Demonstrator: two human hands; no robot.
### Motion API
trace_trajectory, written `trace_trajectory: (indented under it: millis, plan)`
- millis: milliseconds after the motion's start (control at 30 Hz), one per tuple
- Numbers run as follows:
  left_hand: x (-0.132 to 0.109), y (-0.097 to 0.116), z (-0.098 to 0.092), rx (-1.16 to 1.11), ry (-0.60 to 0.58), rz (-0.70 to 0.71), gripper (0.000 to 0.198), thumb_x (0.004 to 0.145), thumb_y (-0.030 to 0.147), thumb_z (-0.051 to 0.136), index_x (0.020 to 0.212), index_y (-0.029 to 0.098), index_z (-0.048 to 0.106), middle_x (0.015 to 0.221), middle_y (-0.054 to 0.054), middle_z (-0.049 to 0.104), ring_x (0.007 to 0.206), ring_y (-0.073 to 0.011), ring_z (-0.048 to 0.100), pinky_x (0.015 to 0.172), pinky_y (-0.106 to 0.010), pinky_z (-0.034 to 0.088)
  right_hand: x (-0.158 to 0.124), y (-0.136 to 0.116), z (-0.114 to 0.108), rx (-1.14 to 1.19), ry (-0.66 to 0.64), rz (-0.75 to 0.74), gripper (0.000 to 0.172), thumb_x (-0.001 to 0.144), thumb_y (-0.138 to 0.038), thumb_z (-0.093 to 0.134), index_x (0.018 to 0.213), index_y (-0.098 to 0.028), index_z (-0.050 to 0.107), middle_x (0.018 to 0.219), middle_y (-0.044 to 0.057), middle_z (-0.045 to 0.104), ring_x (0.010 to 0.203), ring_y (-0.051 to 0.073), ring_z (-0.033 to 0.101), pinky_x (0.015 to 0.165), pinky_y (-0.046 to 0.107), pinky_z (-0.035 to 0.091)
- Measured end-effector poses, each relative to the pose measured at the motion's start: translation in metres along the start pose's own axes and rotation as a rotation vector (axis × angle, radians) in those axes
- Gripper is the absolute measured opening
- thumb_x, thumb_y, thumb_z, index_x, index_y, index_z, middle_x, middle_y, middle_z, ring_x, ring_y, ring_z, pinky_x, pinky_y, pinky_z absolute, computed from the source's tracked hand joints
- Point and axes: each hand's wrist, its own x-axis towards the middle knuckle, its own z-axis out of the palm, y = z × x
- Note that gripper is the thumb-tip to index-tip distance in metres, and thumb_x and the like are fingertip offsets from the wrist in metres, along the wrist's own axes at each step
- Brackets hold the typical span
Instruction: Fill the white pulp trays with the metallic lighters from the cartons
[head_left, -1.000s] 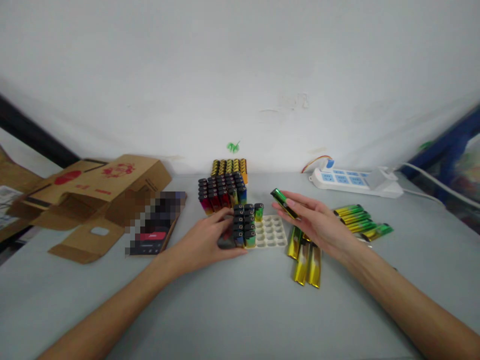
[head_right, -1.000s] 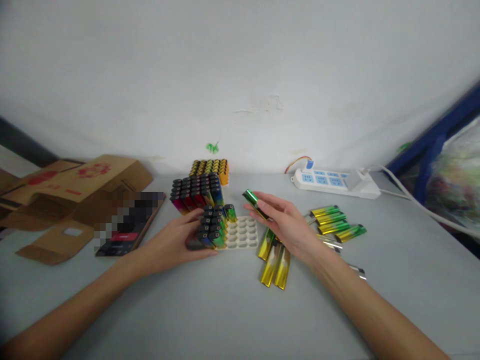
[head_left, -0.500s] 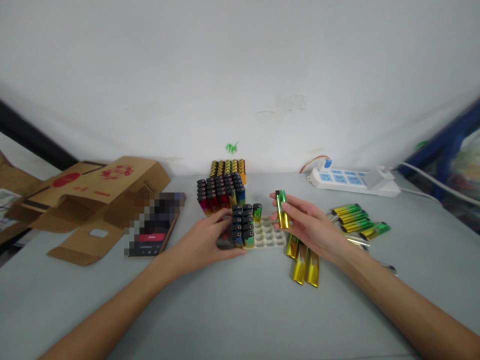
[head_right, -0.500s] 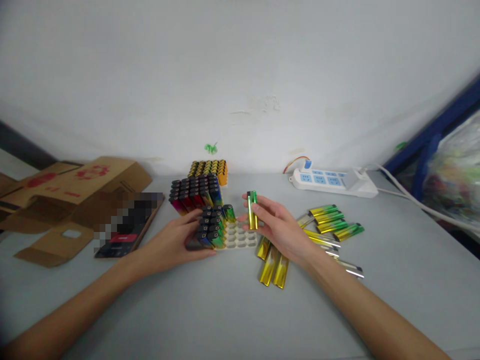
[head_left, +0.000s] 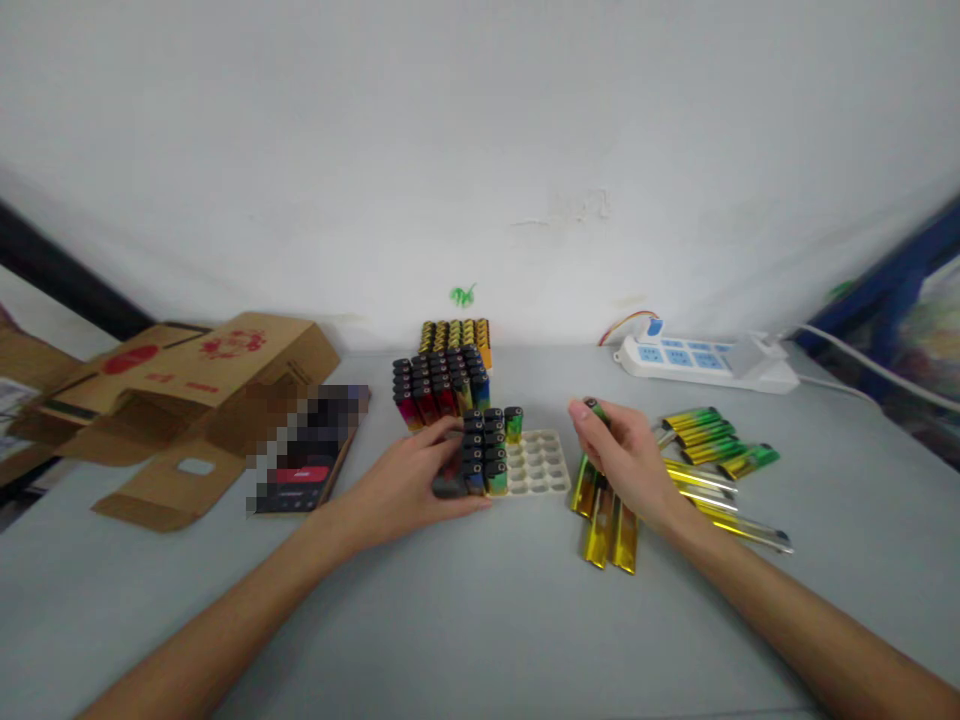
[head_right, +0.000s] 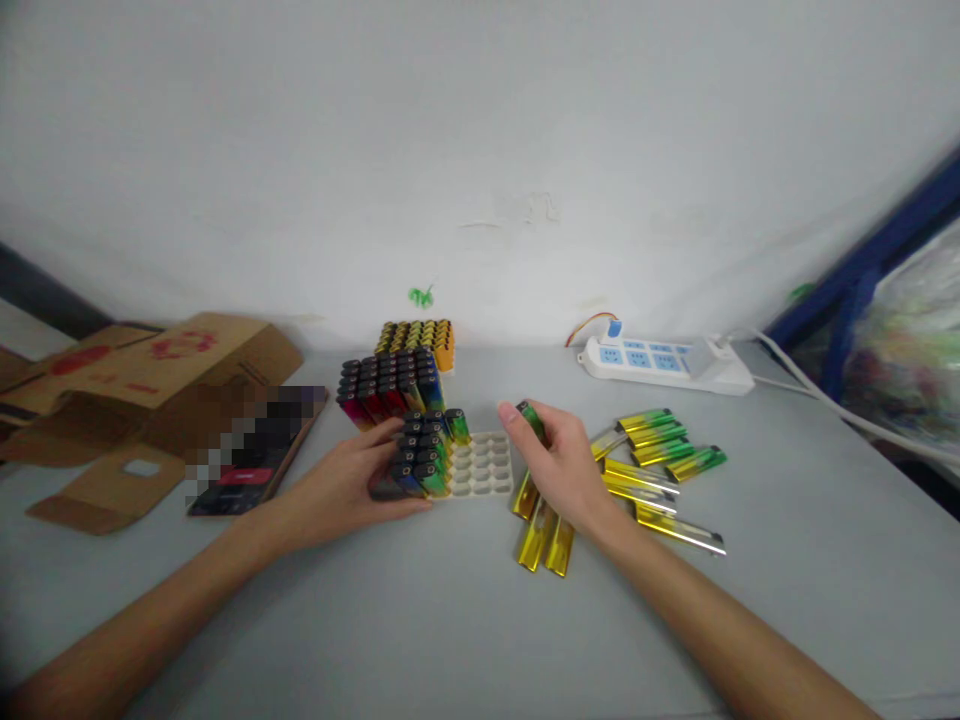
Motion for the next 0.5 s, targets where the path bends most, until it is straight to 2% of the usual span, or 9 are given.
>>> trace_trajectory:
  millis: [200,367,500]
  plan:
    - [-0.0005,0.0000,0.0006,0.004,-0.009,-0.027,0.052,0.089,0.055,0.080,0.125,0.019,0.073,0.140,-0.013,0.065,0.120,-0.0321,0.072,0.103,-0.041,0.062,0.0032,0.0044,0.0000,-0.194,0.119,-0.009,0.048,0.094,-0.056,0.056,0.061,-0.026,0.038,0.060,-0.005,0.033,0.058,0.013,0.032,0.055,0.030,0.025]
    - [-0.0005,-0.0009,0.0005,0.005,0.001,-0.016,0.051,0.088,0.057,0.080,0.122,0.019,0.074,0.137,-0.013,0.066,0.117,-0.0315,0.073,0.101,-0.040,0.063,0.0057,0.0091,-0.0022,-0.165,0.126,0.032,0.042,0.093,-0.051,0.055,0.064,-0.026,0.038,0.060,-0.006,0.034,0.057,0.013,0.032,0.056,0.030,0.025]
    - [-0.0001,-0.0008,0.0000,0.016,0.009,-0.008,0.051,0.088,0.057,0.080,0.121,0.018,0.074,0.137,-0.014,0.066,0.120,-0.0322,0.072,0.106,-0.041,0.060,0.0053,0.0074,-0.0028,-0.168,0.108,0.016,0.045,0.095,-0.054,0.054,0.063,-0.026,0.038,0.060,-0.006,0.034,0.057,0.013,0.033,0.056,0.030,0.026]
